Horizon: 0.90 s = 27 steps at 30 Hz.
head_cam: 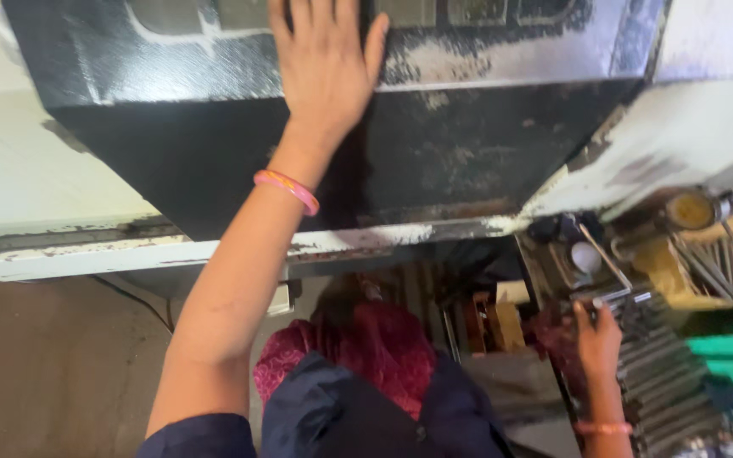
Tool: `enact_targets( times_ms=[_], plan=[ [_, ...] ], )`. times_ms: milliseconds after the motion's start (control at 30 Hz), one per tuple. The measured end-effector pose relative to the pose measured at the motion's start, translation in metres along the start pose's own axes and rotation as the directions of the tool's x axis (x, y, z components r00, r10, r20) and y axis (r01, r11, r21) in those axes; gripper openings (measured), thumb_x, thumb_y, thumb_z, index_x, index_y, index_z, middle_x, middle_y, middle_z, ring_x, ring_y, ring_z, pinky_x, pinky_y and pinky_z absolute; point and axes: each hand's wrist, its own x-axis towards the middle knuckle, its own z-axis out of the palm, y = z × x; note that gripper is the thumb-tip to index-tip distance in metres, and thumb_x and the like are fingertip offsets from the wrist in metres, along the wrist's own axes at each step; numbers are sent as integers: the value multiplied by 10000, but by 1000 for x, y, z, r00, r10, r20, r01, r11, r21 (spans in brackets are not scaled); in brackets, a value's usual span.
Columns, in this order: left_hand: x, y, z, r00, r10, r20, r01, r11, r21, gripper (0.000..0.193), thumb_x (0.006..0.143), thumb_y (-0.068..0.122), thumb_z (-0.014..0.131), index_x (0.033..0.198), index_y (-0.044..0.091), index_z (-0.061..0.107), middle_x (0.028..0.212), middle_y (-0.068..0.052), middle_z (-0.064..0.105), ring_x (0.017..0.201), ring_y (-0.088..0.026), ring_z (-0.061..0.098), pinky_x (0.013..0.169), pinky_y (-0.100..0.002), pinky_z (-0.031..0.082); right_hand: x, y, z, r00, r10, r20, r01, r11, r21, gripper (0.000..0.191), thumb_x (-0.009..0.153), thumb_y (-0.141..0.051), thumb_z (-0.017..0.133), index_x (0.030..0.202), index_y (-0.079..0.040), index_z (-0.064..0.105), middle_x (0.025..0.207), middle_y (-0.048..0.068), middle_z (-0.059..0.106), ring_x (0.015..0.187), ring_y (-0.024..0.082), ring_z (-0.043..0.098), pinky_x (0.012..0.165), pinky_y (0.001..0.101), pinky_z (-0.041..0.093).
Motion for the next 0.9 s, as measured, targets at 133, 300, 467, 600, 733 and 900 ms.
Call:
enact_targets(
  times_ms=[133, 300, 467, 600, 733, 900],
  plan=[
    [8, 6, -9, 997, -44, 57, 46, 999, -22, 574, 1064, 419, 623, 1495, 68, 478, 1476, -182, 465, 1406, -356, 412, 1217, -541, 256, 6, -2, 12, 928, 329, 173, -370, 862, 346, 194, 981, -224, 640, 1007, -33, 627, 867, 123, 678, 688, 228, 713, 517, 361, 578],
    [10, 8, -11, 994, -67, 83, 68, 998, -11, 656, 1052, 432, 620, 1578, 112, 393, 1624, -155, 348, 1480, -331, 361, 1244, -528, 236, 4, -5, 20, 912, 367, 183, -408, 857, 315, 355, 1053, -280, 632, 927, 50, 660, 791, 174, 682, 576, 244, 652, 498, 362, 548],
    [8, 8, -8, 997, -52, 63, 52, 999, 5, 657, 1061, 440, 608, 1584, 108, 390, 1615, -158, 357, 1479, -322, 352, 1249, -531, 234, 20, -19, 31, 919, 342, 197, -389, 868, 308, 331, 1055, -279, 630, 1003, 44, 674, 806, 186, 700, 584, 232, 644, 494, 343, 501],
    [5, 8, -5, 991, -72, 113, 71, 997, 11, 627, 1078, 439, 595, 1571, 104, 402, 1561, -151, 412, 1471, -323, 363, 1247, -536, 238, 44, -27, 43, 969, 142, 203, -210, 906, 368, 319, 1043, -240, 643, 1038, 77, 676, 913, 140, 729, 684, 209, 717, 584, 318, 580],
    [4, 8, -3, 989, -75, 124, 73, 997, 18, 626, 1085, 445, 591, 1567, 98, 396, 1546, -156, 421, 1477, -328, 360, 1254, -538, 237, 55, -34, 46, 971, 149, 186, -203, 928, 314, 334, 1038, -254, 643, 1104, 70, 686, 962, 133, 745, 724, 210, 721, 599, 320, 584],
    [9, 8, -5, 993, -69, 94, 68, 998, 15, 670, 1062, 447, 592, 1594, 110, 362, 1622, -152, 357, 1499, -320, 351, 1255, -527, 230, 60, -39, 49, 970, 203, 131, -215, 973, 89, 394, 1020, -308, 675, 1172, 52, 719, 932, 157, 747, 710, 261, 731, 581, 357, 561]
  ],
)
